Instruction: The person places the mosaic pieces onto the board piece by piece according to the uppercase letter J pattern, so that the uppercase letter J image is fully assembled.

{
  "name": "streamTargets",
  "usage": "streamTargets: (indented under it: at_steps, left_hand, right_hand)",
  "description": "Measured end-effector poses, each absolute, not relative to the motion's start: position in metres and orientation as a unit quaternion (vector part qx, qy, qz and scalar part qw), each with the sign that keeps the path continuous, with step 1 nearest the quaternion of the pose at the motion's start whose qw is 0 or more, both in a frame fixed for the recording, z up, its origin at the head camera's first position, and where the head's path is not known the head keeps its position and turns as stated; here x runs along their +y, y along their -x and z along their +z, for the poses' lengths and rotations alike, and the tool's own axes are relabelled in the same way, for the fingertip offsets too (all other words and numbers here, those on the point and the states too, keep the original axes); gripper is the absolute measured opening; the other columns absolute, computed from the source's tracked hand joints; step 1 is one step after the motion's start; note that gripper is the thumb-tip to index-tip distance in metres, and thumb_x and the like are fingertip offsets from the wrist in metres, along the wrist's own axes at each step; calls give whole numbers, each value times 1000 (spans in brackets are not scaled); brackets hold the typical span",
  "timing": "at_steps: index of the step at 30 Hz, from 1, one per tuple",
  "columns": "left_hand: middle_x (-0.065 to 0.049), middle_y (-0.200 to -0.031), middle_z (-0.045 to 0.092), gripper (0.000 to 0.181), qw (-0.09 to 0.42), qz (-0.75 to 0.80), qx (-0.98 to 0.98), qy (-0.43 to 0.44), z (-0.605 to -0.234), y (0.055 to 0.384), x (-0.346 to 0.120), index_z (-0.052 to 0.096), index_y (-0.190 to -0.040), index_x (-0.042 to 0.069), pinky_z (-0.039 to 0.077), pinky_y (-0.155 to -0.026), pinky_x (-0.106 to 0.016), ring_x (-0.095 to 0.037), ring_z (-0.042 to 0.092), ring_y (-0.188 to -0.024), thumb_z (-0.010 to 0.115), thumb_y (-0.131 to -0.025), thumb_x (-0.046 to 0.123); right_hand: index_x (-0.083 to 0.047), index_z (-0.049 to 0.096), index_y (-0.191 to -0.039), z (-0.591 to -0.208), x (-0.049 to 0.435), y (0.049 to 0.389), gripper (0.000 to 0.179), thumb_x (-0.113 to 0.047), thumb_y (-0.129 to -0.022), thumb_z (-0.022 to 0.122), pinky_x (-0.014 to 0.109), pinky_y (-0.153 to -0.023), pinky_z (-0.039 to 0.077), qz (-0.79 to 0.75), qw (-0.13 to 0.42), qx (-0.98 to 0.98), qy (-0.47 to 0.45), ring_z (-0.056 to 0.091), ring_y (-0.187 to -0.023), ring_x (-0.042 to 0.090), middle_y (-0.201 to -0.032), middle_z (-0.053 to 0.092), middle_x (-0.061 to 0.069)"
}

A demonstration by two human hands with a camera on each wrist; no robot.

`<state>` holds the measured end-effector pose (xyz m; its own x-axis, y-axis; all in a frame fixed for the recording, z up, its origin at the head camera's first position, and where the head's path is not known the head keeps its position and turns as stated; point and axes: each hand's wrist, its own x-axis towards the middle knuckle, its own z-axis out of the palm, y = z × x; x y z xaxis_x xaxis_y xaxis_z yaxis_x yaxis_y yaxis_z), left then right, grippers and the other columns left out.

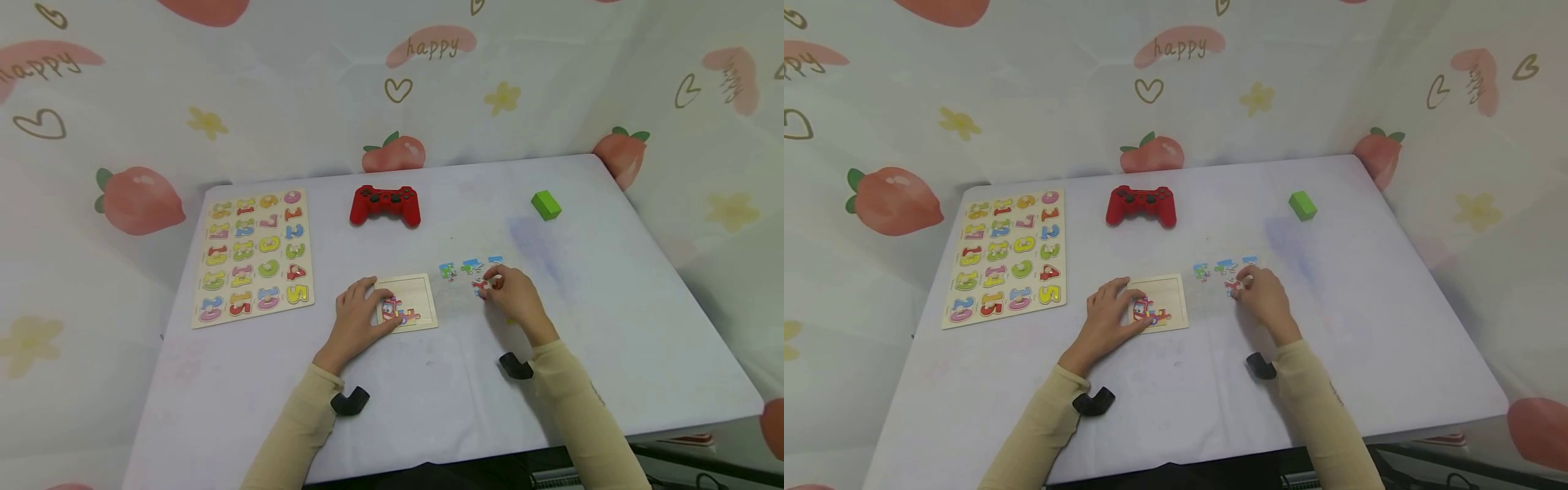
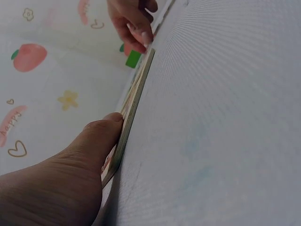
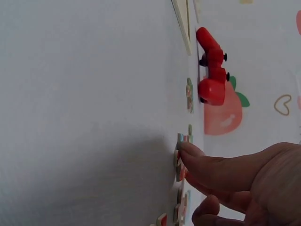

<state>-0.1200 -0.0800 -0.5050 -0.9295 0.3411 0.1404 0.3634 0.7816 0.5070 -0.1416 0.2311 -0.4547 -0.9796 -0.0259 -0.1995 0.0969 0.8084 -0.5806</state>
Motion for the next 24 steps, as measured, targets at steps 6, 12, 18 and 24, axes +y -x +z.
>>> streamTargets:
  at_steps: [6, 12, 18, 24]
  left_hand:
    - [-7, -140, 34, 49, 16, -272, -944, 185, -505, 121, -79, 56, -116, 27, 20, -99, -46, -23, 25, -130, 62, -78, 57]
    - [-7, -141, 34, 50, 18, -272, -944, 187, -504, 121, -80, 56, -116, 26, 20, -99, -47, -24, 25, -130, 62, -78, 57]
    - [-8, -140, 34, 50, 24, -274, -942, 191, -504, 121, -79, 56, -116, 25, 20, -98, -48, -25, 25, -130, 62, -78, 57]
    - [-9, -140, 35, 49, 27, -276, -941, 195, -507, 120, -80, 57, -115, 25, 21, -97, -49, -26, 26, -130, 63, -78, 57]
  right_hand:
    - [-6, 59, -105, -454, 226, 138, 29, -20, -82, 70, 37, -65, 40, -307, 81, 948, -28, 51, -77, 27, -85, 57, 13]
    - [-6, 58, -106, -453, 223, 138, 29, -18, -82, 69, 36, -63, 39, -308, 83, 947, -35, 48, -73, 26, -83, 54, 12]
    - [-2, 57, -109, -449, 220, 138, 31, -19, -84, 67, 37, -64, 40, -303, 85, 949, -28, 50, -75, 26, -83, 56, 14]
    - [0, 57, -113, -439, 200, 128, 35, -24, -87, 64, 36, -63, 43, -332, 62, 941, 2, 54, -74, 25, -86, 58, 13]
